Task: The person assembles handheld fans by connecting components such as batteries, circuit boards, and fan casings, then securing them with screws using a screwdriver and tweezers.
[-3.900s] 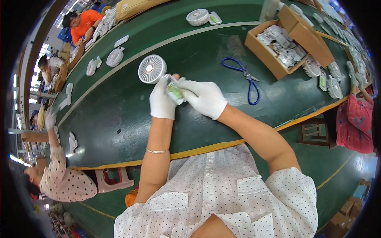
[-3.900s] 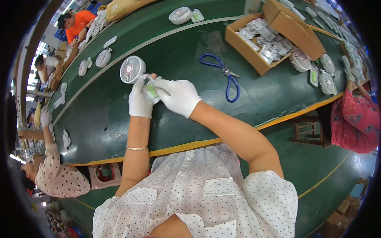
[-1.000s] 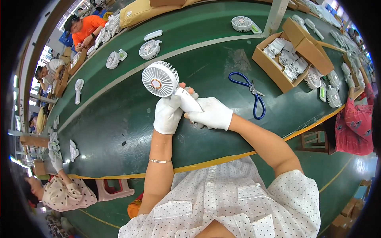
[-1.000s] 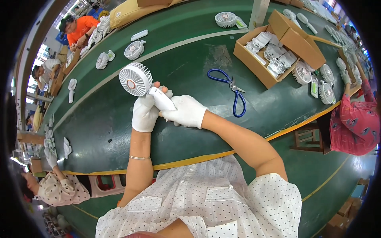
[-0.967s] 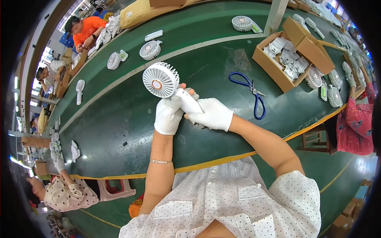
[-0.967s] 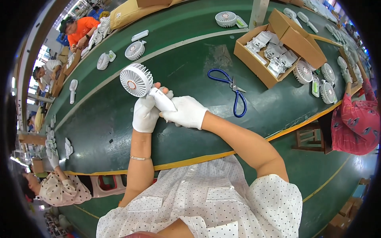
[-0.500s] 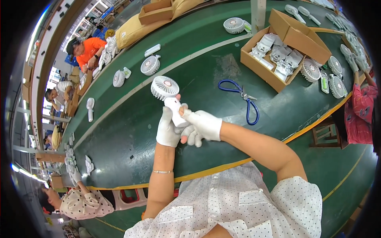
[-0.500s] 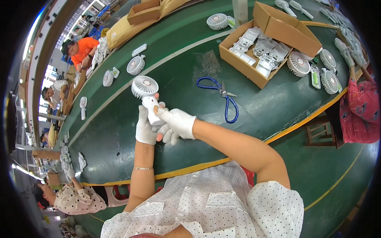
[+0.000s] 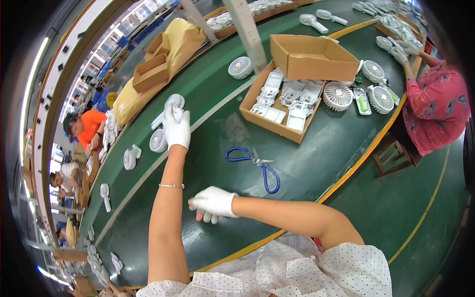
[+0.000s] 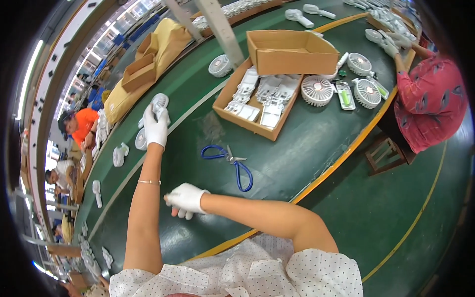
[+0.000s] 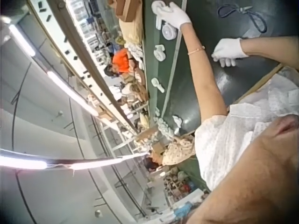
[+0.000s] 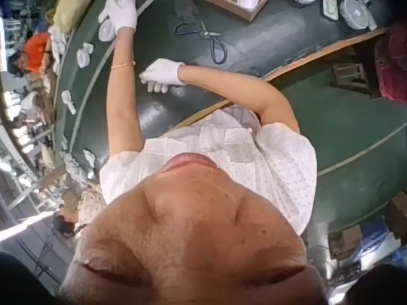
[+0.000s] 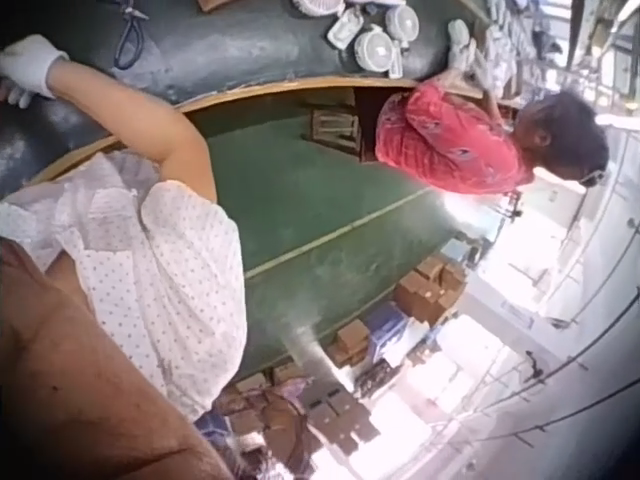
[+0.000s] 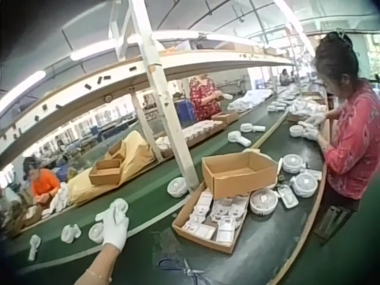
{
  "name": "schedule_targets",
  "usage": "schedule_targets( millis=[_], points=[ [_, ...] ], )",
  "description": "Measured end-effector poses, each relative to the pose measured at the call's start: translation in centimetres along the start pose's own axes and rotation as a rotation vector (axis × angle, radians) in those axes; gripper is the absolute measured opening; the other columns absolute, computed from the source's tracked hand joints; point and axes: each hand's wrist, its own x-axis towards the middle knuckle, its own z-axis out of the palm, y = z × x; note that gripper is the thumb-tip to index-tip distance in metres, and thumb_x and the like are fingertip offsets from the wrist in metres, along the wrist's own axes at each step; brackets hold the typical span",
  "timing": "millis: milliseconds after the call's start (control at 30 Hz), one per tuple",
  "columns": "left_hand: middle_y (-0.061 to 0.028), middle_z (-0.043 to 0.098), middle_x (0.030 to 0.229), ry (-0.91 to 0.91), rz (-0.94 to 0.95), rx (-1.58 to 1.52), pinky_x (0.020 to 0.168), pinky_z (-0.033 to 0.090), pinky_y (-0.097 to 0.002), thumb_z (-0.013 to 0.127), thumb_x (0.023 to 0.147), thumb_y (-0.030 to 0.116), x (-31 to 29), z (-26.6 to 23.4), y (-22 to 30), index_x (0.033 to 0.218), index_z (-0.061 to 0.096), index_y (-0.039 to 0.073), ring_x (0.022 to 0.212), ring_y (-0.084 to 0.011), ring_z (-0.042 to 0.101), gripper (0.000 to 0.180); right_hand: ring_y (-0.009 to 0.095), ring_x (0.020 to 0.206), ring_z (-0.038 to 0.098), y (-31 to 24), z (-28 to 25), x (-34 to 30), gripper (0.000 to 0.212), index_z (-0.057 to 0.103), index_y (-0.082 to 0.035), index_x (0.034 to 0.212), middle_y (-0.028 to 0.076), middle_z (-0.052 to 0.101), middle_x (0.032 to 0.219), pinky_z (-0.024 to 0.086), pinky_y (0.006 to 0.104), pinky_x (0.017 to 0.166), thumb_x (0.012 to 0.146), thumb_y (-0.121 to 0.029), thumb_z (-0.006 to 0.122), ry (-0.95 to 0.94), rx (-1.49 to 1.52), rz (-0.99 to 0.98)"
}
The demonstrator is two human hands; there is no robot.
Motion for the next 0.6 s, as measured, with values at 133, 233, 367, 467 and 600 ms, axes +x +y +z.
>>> schedule_targets(
  millis=[133, 233, 367, 467, 600],
  points=[
    [-0.0187, 0.047, 0.145, -0.249, 0.495, -0.526, 0.107, 0.043, -0.0415, 0.064, 0.09, 0.017, -3.5, -0.7, 15.0, 0.136, 0.051, 0.004, 0.125, -0.036, 0.054, 0.05, 0.022, 0.062, 0.065, 0.5, -0.9, -0.5, 0.035, 0.066, 0.002, 0.103, 0.014, 0.07, 0.086, 0.053, 0.0331, 0.051, 0.094, -0.029, 0.053, 0.014, -0.107, 0.002],
    [-0.0203, 0.048, 0.143, -0.374, 0.725, -0.615, 0.105, 0.045, -0.0415, 0.062, 0.089, 0.014, -4.6, -2.8, 22.2, 0.136, 0.052, 0.006, 0.124, -0.0379, 0.054, 0.05, 0.019, 0.058, 0.064, 1.6, 0.0, 0.7, 0.032, 0.065, 0.0, 0.104, 0.012, 0.068, 0.082, 0.053, 0.0327, 0.05, 0.096, -0.028, 0.052, -0.016, -0.095, -0.057],
    [-0.0211, 0.046, 0.145, -0.382, 0.921, -0.424, 0.103, 0.046, -0.0427, 0.062, 0.089, 0.015, -4.4, 0.5, 26.1, 0.144, 0.043, 0.009, 0.123, -0.0379, 0.055, 0.059, 0.019, 0.055, 0.062, 2.5, 0.1, 1.4, 0.029, 0.063, -0.001, 0.099, 0.011, 0.066, 0.079, 0.048, 0.031, 0.045, 0.094, -0.028, 0.054, -0.057, -0.14, -0.055],
    [-0.0193, 0.052, 0.133, -0.439, 0.861, -0.316, 0.096, 0.05, -0.0437, 0.062, 0.091, 0.019, -4.7, 3.0, 24.9, 0.142, 0.043, 0.011, 0.116, -0.0369, 0.059, 0.054, 0.02, 0.054, 0.062, 0.9, 0.0, 0.2, 0.029, 0.064, 0.0, 0.096, 0.012, 0.066, 0.079, 0.049, 0.0317, 0.046, 0.092, -0.028, 0.057, -0.091, -0.257, -0.004],
    [-0.0152, 0.057, 0.108, -0.548, 0.731, -0.144, 0.086, 0.053, -0.0437, 0.064, 0.09, 0.021, -5.4, 4.2, 21.6, 0.115, 0.061, 0.008, 0.101, -0.0341, 0.063, 0.029, 0.022, 0.061, 0.064, 2.2, 0.2, 1.2, 0.031, 0.064, 0.0, 0.096, 0.013, 0.066, 0.081, 0.05, 0.0319, 0.048, 0.092, -0.03, 0.058, -0.081, -0.193, -0.071]
  ],
)
